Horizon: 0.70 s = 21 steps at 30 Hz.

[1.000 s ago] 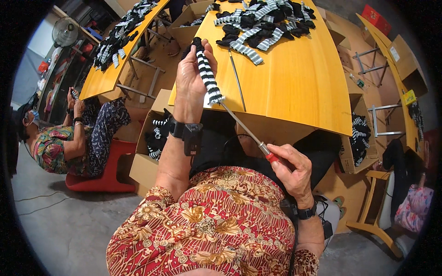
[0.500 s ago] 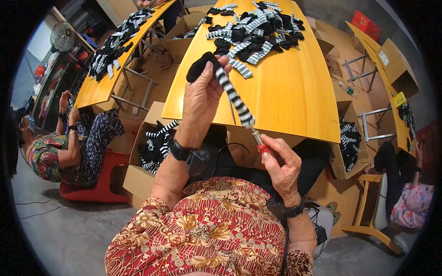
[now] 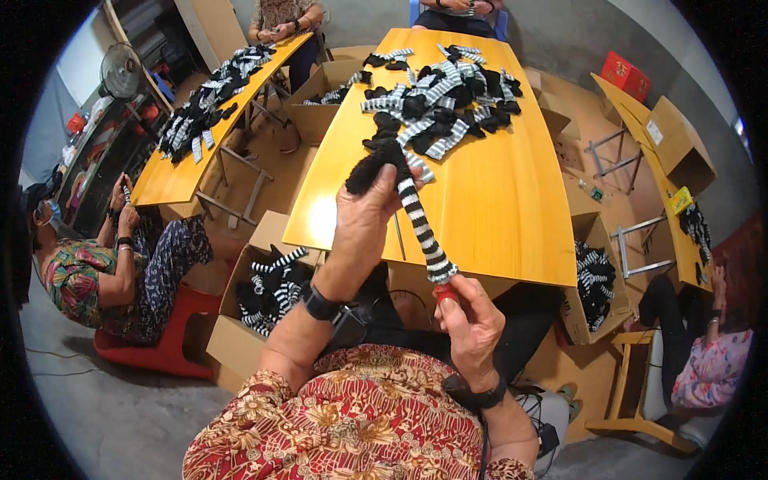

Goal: The person uses a red-handled metal tool to pull the toe of a black and white striped sock over the tool's shaft, turning the sock inside out. They then remove the sock and repeat the process with another sock from a pile on the table.

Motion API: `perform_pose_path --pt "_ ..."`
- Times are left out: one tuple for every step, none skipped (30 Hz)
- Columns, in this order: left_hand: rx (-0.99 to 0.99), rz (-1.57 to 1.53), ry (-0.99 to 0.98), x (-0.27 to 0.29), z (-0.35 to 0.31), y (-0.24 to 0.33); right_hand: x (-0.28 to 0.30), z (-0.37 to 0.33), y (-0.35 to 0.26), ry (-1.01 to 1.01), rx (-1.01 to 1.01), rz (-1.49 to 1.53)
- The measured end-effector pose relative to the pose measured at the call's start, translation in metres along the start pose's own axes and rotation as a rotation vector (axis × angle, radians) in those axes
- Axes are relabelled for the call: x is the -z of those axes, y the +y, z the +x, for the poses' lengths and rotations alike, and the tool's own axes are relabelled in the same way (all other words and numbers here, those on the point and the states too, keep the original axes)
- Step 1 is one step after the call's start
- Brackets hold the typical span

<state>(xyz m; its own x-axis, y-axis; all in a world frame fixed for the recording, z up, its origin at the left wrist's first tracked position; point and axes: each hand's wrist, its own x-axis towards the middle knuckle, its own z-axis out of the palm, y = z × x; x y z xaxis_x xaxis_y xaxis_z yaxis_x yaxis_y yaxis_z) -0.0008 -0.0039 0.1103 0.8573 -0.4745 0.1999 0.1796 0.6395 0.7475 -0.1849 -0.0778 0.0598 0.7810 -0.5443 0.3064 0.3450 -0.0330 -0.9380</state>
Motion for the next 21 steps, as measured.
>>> perform_pose_path --pt "-0.024 0.035 -0.033 0.002 0.005 -0.003 0.001 0.005 0.0 -0.007 -0.003 0.01" --pt "-0.048 0.071 -0.064 0.003 0.01 -0.004 0.001 0.011 -0.001 -0.014 -0.008 0.02" --pt "-0.047 0.073 -0.064 0.003 0.009 -0.006 0.001 0.012 -0.004 -0.004 -0.046 0.099" --pt "-0.047 0.074 -0.063 0.002 0.008 -0.006 0.0 0.014 -0.004 0.0 -0.039 0.11" --pt "-0.046 0.077 -0.062 0.001 0.007 -0.007 -0.002 0.016 -0.004 0.002 -0.032 0.122" --pt "-0.036 0.053 -0.081 0.002 0.007 -0.005 -0.002 0.016 -0.004 0.009 -0.026 0.131" --pt "0.003 0.049 -0.074 0.003 0.007 -0.004 0.0 0.015 -0.004 -0.006 -0.05 0.136" --pt "0.04 0.045 -0.067 0.004 0.006 -0.002 0.003 0.015 -0.004 -0.01 -0.039 0.086" --pt "0.058 0.003 -0.083 0.005 0.006 0.001 0.007 0.014 -0.003 -0.015 -0.029 0.037" --pt "0.075 -0.039 -0.099 0.006 0.007 0.005 0.009 0.013 -0.003 -0.02 -0.019 -0.011" --pt "0.091 -0.081 -0.114 0.007 0.008 0.008 0.01 0.01 0.0 -0.021 0.011 -0.067" --pt "0.076 -0.137 -0.124 0.009 0.01 0.009 0.009 0.009 0.0 -0.026 0.014 -0.075" --pt "0.053 -0.099 -0.108 0.01 0.01 0.008 0.007 0.009 0.0 -0.031 0.016 -0.083" --pt "0.031 -0.06 -0.092 0.01 0.01 0.006 0.006 0.009 0.0 -0.035 0.019 -0.09" --pt "0.026 -0.006 -0.098 0.012 0.01 0.003 0.006 0.007 0.0 -0.029 -0.013 -0.039" --pt "0.022 0.047 -0.104 0.016 0.009 0.0 0.007 0.008 -0.001 -0.034 -0.025 -0.014" --pt "0.018 0.101 -0.109 0.018 0.009 -0.002 0.008 0.009 -0.002 -0.038 -0.037 0.011" --pt "0.025 0.113 -0.125 0.019 0.009 -0.003 0.01 0.01 -0.003 -0.04 -0.053 0.034" --pt "0.032 0.126 -0.141 0.021 0.008 -0.003 0.011 0.011 -0.001 -0.044 -0.044 0.059" --pt "0.04 0.138 -0.157 0.023 0.008 -0.004 0.011 0.012 -0.001 -0.046 -0.048 0.058" --pt "0.031 0.112 -0.15 0.022 0.007 -0.005 0.01 0.014 -0.002 -0.049 -0.048 0.059"
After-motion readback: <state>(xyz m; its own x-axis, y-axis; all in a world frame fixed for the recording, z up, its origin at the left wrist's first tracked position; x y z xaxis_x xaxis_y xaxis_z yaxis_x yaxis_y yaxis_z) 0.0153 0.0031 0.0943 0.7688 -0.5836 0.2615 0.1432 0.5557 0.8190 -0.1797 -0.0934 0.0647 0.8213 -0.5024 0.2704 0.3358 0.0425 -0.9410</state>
